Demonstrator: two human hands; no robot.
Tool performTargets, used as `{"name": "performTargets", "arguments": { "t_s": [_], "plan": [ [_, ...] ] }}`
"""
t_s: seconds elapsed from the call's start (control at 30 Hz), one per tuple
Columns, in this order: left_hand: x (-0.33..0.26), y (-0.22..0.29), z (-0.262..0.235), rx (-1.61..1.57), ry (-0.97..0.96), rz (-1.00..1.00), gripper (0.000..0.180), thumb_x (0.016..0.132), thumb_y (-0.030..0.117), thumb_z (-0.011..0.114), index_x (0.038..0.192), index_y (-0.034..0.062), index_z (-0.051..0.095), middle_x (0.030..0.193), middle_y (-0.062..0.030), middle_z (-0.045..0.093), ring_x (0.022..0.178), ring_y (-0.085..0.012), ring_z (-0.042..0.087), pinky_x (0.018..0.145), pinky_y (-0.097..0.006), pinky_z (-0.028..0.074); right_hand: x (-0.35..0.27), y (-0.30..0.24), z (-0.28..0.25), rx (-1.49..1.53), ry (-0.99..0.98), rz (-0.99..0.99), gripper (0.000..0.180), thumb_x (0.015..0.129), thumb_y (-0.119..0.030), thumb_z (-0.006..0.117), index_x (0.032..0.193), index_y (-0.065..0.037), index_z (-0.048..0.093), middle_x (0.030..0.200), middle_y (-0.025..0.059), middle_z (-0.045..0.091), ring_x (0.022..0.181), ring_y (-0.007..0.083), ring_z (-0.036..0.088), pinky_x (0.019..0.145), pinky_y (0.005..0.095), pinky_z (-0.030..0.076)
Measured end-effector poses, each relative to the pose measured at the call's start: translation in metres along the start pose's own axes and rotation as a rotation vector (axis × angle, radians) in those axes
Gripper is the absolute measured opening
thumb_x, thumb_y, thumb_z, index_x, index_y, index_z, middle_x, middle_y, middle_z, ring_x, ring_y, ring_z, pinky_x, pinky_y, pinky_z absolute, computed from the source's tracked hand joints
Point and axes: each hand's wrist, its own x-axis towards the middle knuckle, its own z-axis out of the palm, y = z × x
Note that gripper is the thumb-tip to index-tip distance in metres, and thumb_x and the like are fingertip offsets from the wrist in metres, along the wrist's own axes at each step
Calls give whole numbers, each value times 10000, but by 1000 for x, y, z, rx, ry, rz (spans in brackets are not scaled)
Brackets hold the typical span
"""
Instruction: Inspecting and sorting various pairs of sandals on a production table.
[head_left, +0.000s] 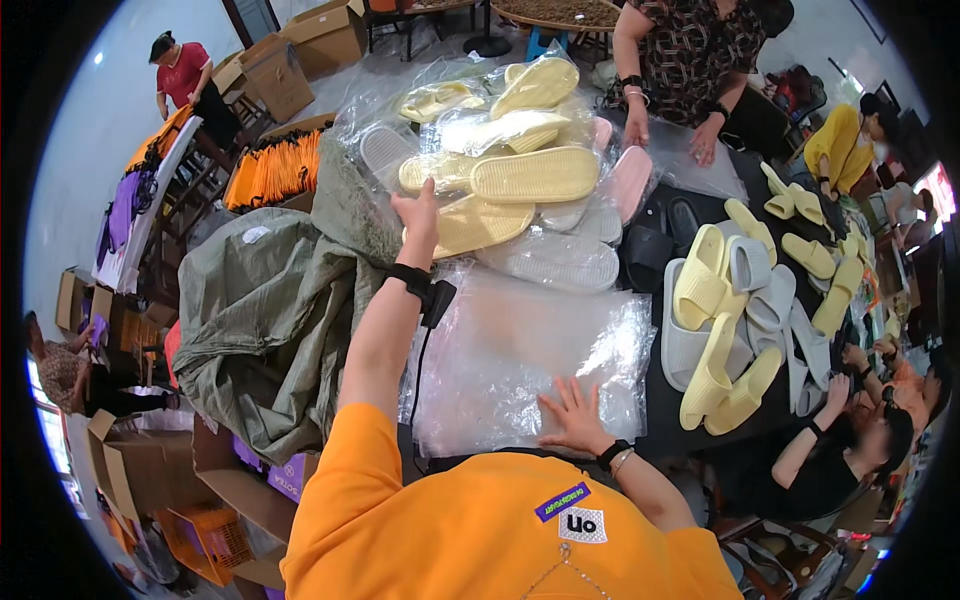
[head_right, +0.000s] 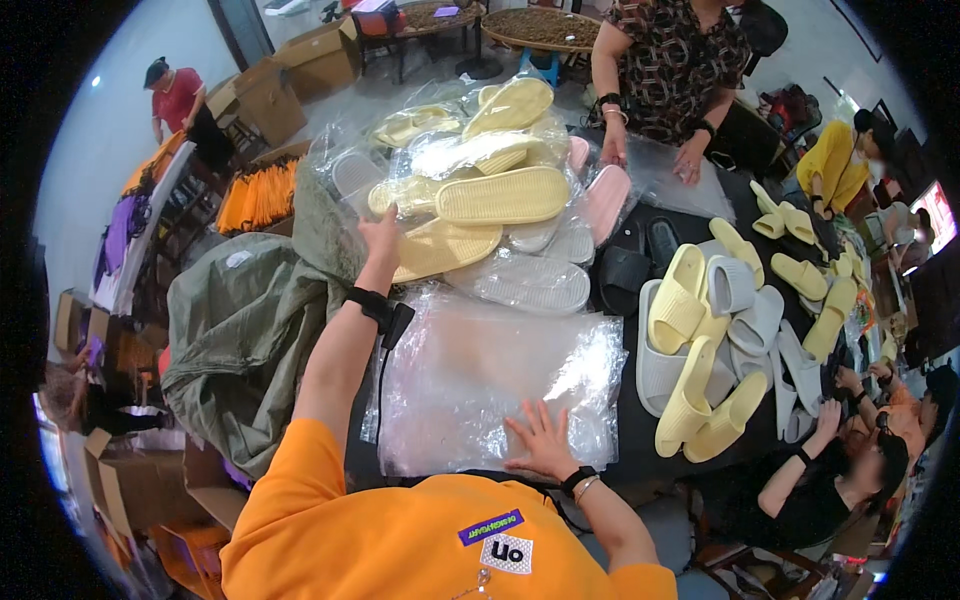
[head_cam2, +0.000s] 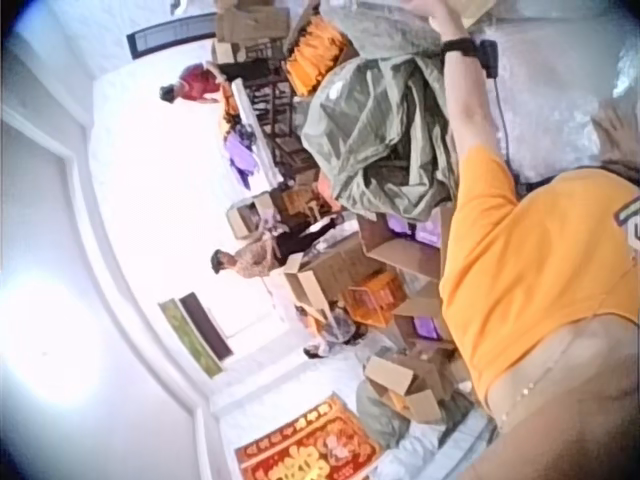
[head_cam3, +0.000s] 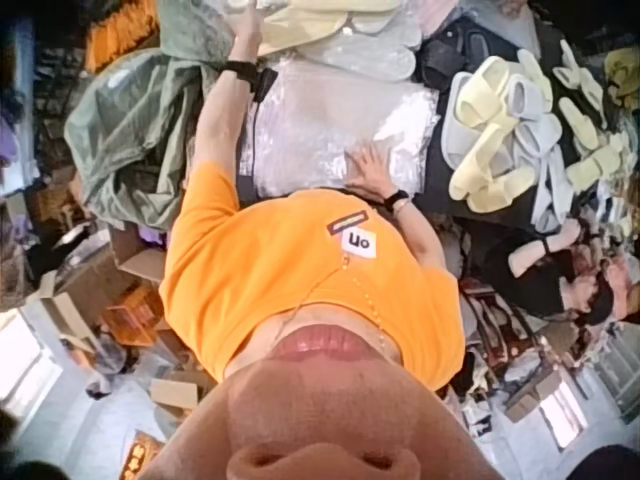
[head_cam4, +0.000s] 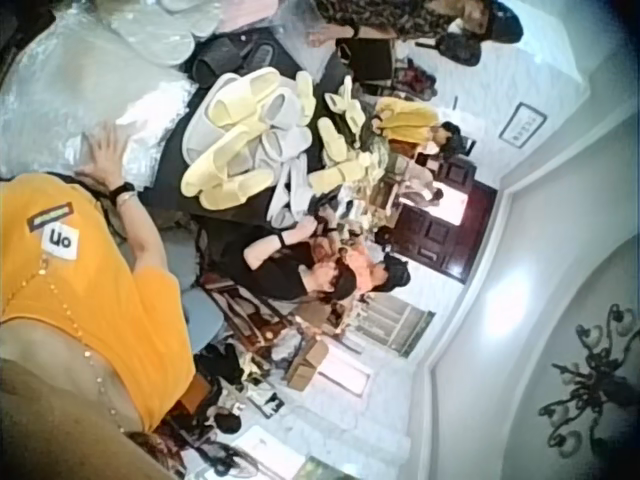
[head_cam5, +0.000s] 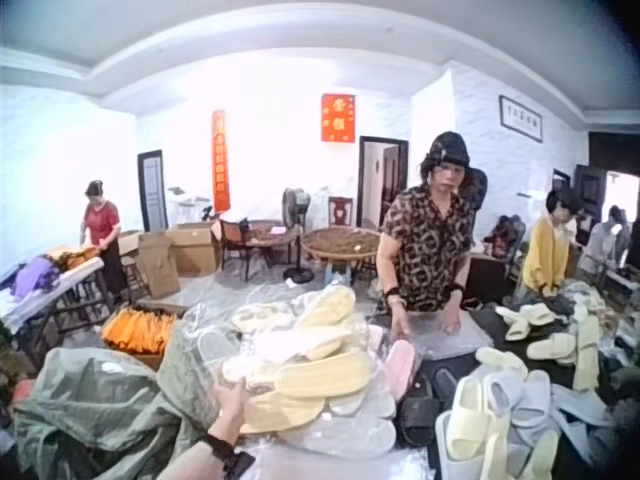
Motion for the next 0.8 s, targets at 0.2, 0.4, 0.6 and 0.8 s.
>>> {"name": "performTargets", "arguments": {
  "t_s": [0.2,0.4,0.6,0.8],
  "plan": [
    [-16,38,-7,-187,-459,-138,289,816,263,643,903,-2,564,835,-31,579,759,-105,510,690,-261,395,-4,-2,-2,-20,-14,17,884,658,-708,539,1384,-281,271,1473,143,96,1354,365,3,967,680,-27],
    [-67,151,0,-438,-746,329,167,881,192,549,913,32,585,858,-11,575,741,-89,526,725,-242,385,-6,-1,2,4,8,30,873,662,-705,536,1380,-280,277,1474,132,99,1354,363,8,977,671,-24],
    [-124,230,-47,-336,-864,539,172,901,169,524,968,22,583,847,-45,611,691,-82,531,681,-233,412,-1,6,9,67,13,69,841,720,-664,529,1394,-256,235,1450,167,169,1353,339,95,1008,625,-39],
    [-183,245,-96,-581,-1126,290,151,896,163,533,930,25,582,811,-52,610,609,-78,501,551,-208,393,2,7,-33,1108,249,96,715,842,-254,587,1398,-96,166,1385,124,316,1289,243,276,1048,456,224]
  ]
}}
